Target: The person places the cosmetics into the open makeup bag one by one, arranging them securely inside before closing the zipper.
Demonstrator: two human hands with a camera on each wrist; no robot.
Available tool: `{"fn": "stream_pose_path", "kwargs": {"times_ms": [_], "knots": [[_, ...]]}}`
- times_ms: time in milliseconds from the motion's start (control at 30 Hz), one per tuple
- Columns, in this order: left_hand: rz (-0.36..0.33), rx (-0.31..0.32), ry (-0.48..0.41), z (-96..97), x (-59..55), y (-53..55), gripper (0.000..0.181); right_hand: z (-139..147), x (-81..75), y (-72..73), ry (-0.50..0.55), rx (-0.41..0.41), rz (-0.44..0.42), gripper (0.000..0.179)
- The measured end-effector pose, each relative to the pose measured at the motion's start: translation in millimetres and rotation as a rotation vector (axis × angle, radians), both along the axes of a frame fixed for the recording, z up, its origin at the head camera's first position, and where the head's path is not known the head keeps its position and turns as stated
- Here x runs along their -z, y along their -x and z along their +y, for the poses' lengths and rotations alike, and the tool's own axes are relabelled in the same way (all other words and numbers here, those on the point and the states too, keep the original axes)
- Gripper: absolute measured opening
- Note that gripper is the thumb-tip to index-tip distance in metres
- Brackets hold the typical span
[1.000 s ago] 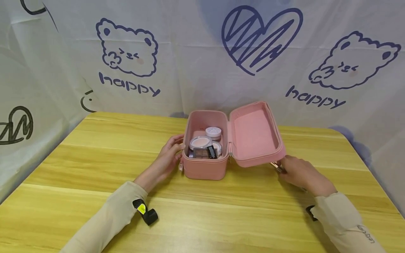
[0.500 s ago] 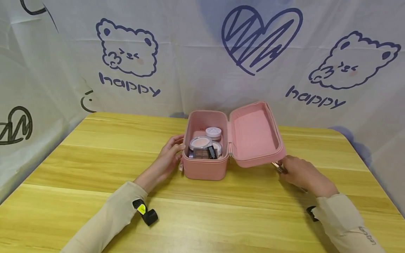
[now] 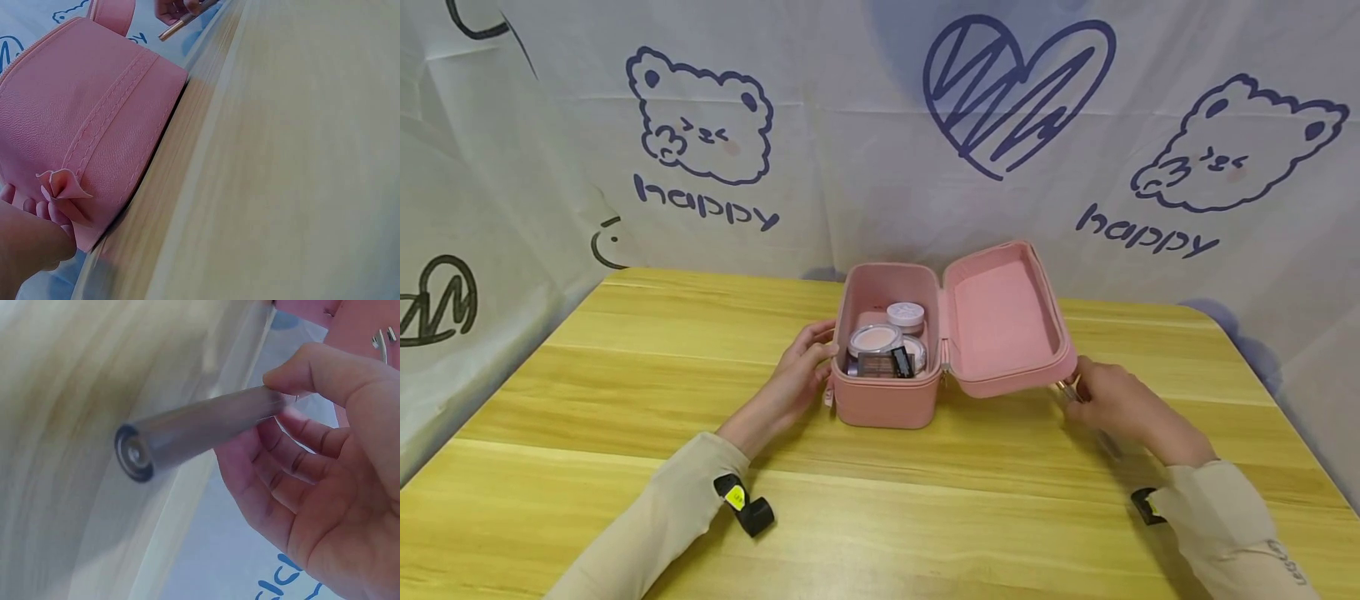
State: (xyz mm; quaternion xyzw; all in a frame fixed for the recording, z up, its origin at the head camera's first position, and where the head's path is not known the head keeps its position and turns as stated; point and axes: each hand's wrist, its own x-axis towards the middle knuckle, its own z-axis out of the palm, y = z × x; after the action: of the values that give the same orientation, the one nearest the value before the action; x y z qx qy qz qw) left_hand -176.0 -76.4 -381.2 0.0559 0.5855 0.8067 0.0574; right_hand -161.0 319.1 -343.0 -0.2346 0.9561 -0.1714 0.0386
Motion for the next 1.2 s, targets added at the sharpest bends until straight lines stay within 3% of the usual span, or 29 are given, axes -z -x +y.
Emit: {"fn": "stream_pose_path", "kwargs": {"times_ms": [300, 500, 733, 1200], "knots": [[0.001, -0.002, 0.001, -0.6, 2.3, 0.3, 0.054, 2.2, -6.8, 0.3, 0.043, 0.133, -0.017, 0.027], [0.0, 0.001, 0.001, -1.2, 1.4, -0.6, 0.055, 2.1, -9.0, -1.5, 0.114, 0.178, 0.048, 0.029], [-0.003, 0.002, 0.005, -1.5, 1.5, -0.4, 0.055, 0.6, -9.5, -2.5, 0.188, 0.236, 0.055, 0.036], [-0.005, 0.003, 0.008, -0.6, 1.3, 0.6, 0.054, -3.9, -8.2, -6.5, 0.319, 0.323, 0.275, 0.034]]}}
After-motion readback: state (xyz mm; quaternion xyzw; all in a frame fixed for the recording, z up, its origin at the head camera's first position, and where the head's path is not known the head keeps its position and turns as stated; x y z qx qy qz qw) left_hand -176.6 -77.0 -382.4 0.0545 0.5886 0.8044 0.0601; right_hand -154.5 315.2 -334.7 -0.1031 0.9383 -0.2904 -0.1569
